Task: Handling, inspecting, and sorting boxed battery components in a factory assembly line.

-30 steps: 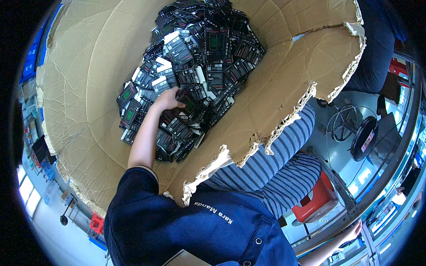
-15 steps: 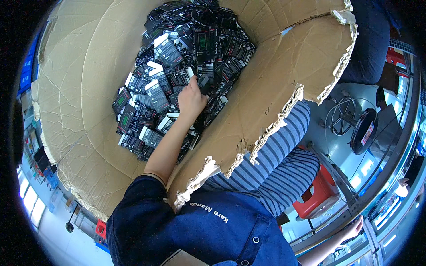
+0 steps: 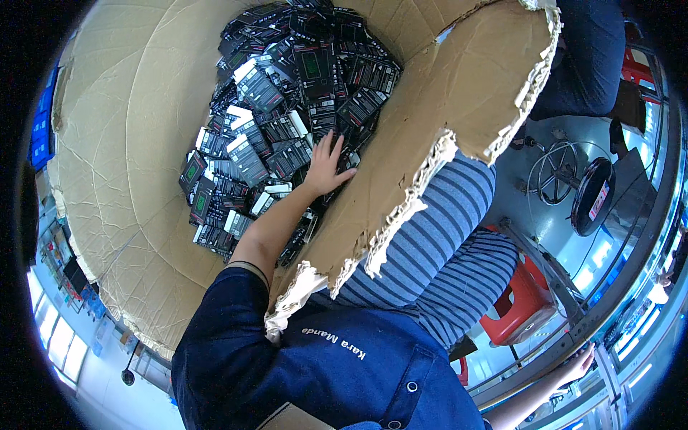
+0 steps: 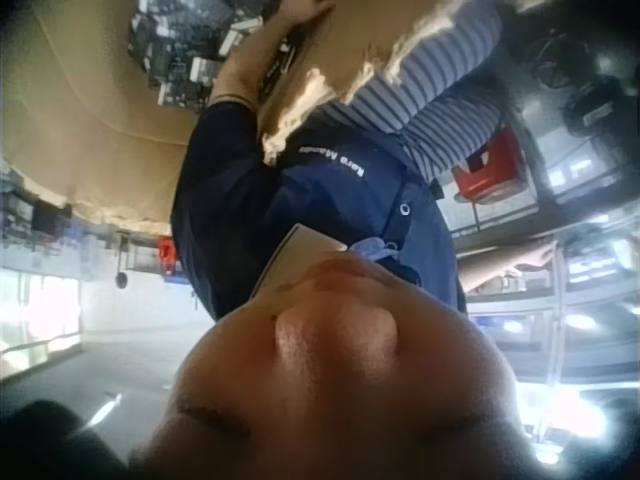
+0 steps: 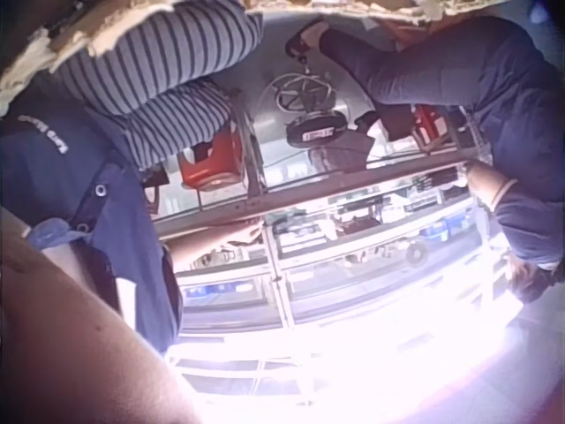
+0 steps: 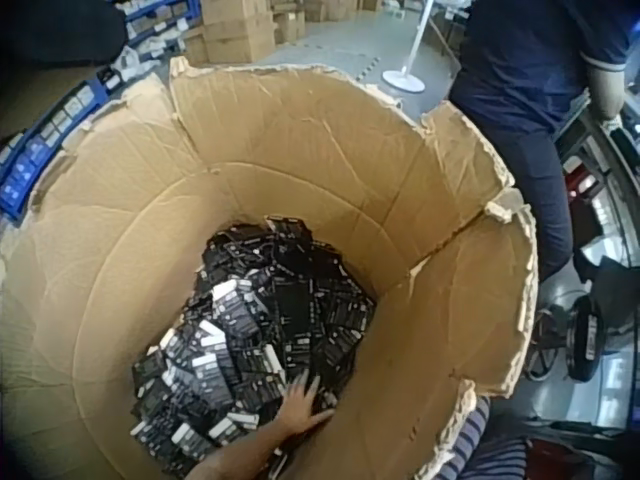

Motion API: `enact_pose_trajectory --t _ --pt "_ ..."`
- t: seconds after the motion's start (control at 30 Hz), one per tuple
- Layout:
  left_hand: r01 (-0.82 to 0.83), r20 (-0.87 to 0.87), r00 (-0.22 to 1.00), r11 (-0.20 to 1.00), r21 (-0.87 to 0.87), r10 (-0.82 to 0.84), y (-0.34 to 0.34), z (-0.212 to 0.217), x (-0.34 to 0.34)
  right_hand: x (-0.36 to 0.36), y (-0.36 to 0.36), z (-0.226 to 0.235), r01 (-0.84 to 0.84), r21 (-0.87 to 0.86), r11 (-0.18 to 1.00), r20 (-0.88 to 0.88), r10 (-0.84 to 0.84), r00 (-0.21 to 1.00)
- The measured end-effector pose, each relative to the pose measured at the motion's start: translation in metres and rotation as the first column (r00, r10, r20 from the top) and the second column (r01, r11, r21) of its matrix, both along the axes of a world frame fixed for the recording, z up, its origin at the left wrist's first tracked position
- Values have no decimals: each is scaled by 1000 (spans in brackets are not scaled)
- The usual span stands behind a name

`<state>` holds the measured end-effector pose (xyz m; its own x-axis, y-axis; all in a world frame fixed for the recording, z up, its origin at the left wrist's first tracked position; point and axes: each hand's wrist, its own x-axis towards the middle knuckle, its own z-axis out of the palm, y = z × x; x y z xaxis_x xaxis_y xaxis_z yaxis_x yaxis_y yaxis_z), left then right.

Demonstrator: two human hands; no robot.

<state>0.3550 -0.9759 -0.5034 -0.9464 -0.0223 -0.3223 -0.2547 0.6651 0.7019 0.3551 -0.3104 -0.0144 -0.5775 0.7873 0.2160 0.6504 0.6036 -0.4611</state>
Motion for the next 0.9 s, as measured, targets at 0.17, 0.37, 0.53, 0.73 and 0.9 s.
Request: enact_pose_trajectory --t 0.17,0.37,0.53,0.73,0.9 --pt "83 -56 994 986 -148 -92 -5 8 12 6 33 7 34 -61 998 -64 -38 997" --pt "-79 188 969 925 -373 159 35 4 -26 -2 5 3 61 -4 998 -35 -61 998" --pt "-73 354 911 927 -369 212 29 7 -39 -3 -19 -3 4 36 999 -65 -2 998" --pt "-259 214 914 901 -347 345 -10 20 -32 -4 -20 1 -22 87 996 -46 26 999" --pt "-128 246 949 956 -265 195 28 10 -24 -4 -16 -2 -11 94 996 -77 19 997"
